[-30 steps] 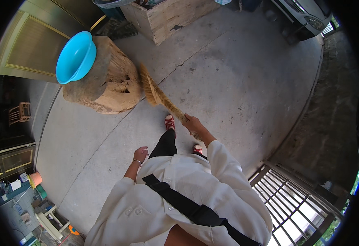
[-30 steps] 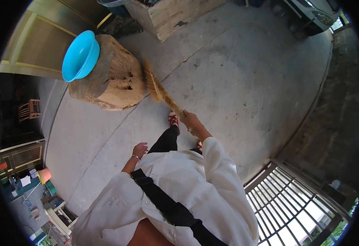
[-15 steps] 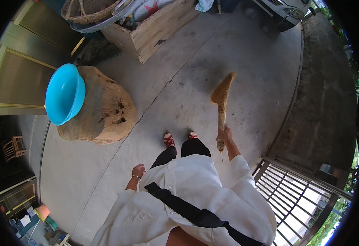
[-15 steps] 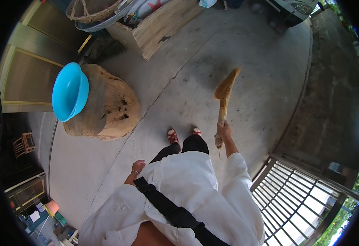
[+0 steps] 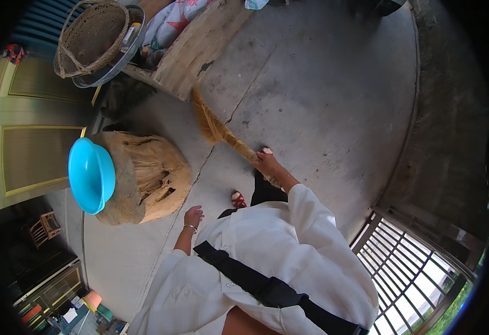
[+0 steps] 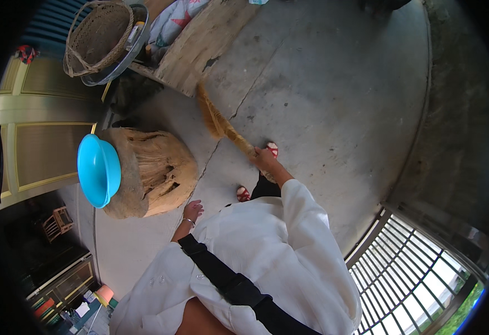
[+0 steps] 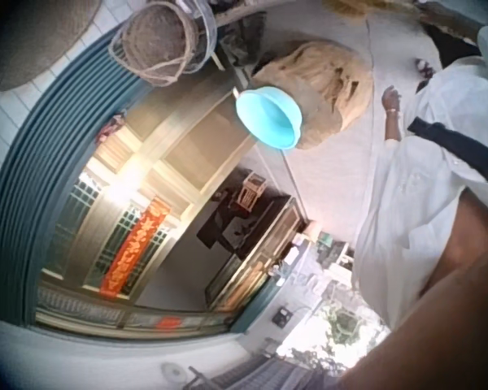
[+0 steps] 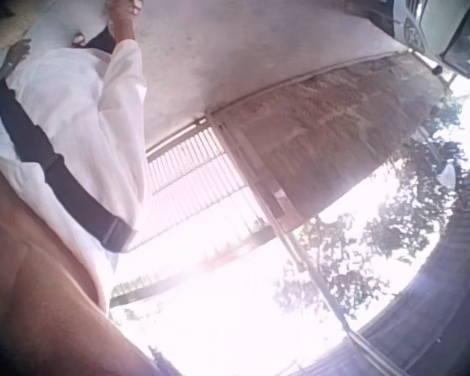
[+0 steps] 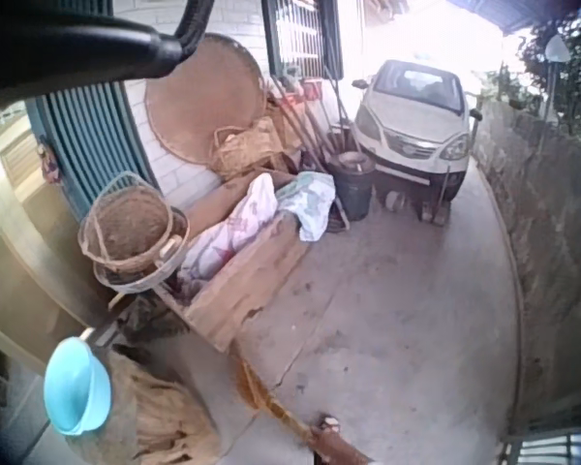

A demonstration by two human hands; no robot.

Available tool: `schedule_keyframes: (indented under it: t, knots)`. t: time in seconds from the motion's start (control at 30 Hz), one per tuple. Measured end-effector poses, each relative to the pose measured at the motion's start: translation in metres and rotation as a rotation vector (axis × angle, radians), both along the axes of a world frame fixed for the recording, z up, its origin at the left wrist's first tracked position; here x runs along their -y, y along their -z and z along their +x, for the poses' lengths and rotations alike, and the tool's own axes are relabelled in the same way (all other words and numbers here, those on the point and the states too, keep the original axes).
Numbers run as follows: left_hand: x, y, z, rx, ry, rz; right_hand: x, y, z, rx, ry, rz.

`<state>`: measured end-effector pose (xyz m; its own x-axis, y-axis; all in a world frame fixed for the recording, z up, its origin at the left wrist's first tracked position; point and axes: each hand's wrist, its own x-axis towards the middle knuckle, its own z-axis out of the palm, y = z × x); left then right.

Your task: The person hangs a blue garment on a clothes hanger and places it on a metal railing. Then, the person picks up a traditional straw broom and sweeps the concrete floor of a covered outdoor area, moving debris toward a dustpan.

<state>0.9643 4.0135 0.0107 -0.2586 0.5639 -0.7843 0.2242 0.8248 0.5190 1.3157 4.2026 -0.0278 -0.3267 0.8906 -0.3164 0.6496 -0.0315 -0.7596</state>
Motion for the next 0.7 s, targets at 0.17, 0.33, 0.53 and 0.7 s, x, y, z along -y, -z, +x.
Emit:
schedule_keyframes:
  t: [0.17,0.33,0.53,0.7]
  knots:
    - [-0.077,-0.001,0.039,0.004,0.092,0.001,-0.032,-0.079,0.096,-0.055,0.274,-0.628]
    - [-0.137,0.004,0.079,0.024,0.194,0.037,-0.018,-0.064,0.229,-0.032,0.641,-0.644]
    - [-0.193,0.018,0.087,-0.003,0.364,0.084,-0.070,-0.066,0.240,-0.102,0.856,-0.397]
    - [-0.248,0.010,0.087,-0.128,0.570,0.118,-0.149,-0.092,0.192,-0.297,0.873,-0.360]
